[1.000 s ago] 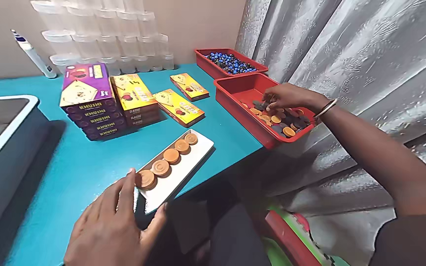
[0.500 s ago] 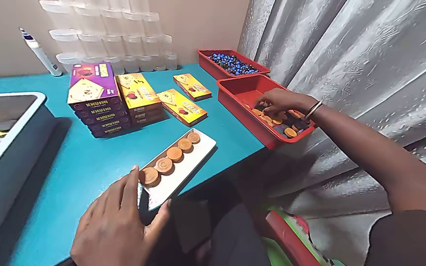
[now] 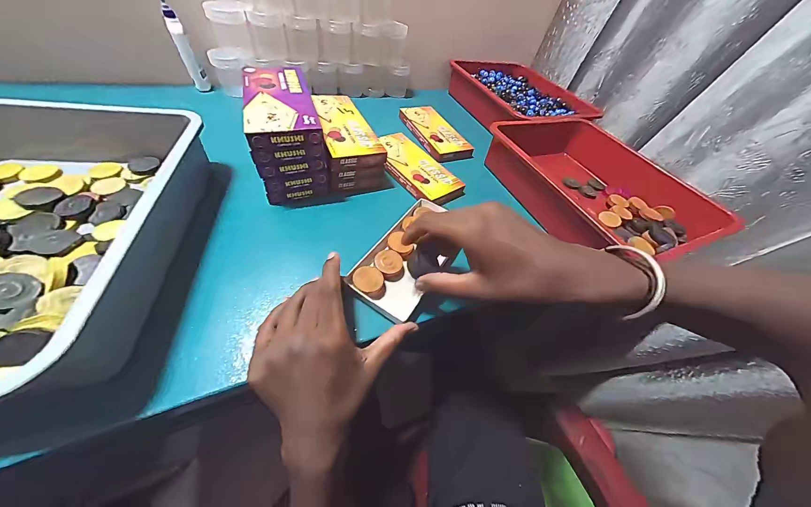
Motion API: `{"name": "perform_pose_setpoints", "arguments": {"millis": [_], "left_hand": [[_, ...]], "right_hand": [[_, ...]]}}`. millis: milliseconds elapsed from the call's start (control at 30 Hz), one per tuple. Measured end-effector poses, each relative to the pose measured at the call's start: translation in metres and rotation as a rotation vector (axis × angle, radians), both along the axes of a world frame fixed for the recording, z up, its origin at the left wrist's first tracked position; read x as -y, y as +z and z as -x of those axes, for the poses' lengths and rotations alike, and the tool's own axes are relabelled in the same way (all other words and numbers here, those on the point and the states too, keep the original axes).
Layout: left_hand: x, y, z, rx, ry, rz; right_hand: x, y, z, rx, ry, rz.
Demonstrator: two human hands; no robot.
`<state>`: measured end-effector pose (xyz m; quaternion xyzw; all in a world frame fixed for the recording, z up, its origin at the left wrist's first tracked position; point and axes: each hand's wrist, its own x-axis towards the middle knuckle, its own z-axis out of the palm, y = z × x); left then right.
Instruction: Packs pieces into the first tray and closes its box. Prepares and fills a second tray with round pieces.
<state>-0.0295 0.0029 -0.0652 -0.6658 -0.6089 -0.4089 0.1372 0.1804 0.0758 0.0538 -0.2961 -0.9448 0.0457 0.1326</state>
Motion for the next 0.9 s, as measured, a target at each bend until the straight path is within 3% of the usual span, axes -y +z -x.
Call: {"name": "perform_pose_setpoints", "arguments": {"millis": [267,500,633,800,900], "left_hand": [[-0.001,0.0,-0.001,0.028,0.012,-0.014],[-0.001,0.0,-0.002,0.007,0.028,-0.009],[0.0,0.001,-0.002,0.002,0.029,-0.001],[0.0,0.001,-0.001,0.014,0.013,-0.007],[0.001,0.0,-0.002,0.018,0.005,0.0]], "right_hand": [[0.009,-0.014,0.018,0.148,-0.052,0.081],[0.009,-0.016,0.015,0.09,-0.055,0.119],[0.014,-0.012,0.011,0.048,-0.066,-0.032],[0.091,-0.005,-0.01,-0.097,0.099,-0.341],[0.131,-0.055,-0.035,-0.052,0.243,-0.305]]}}
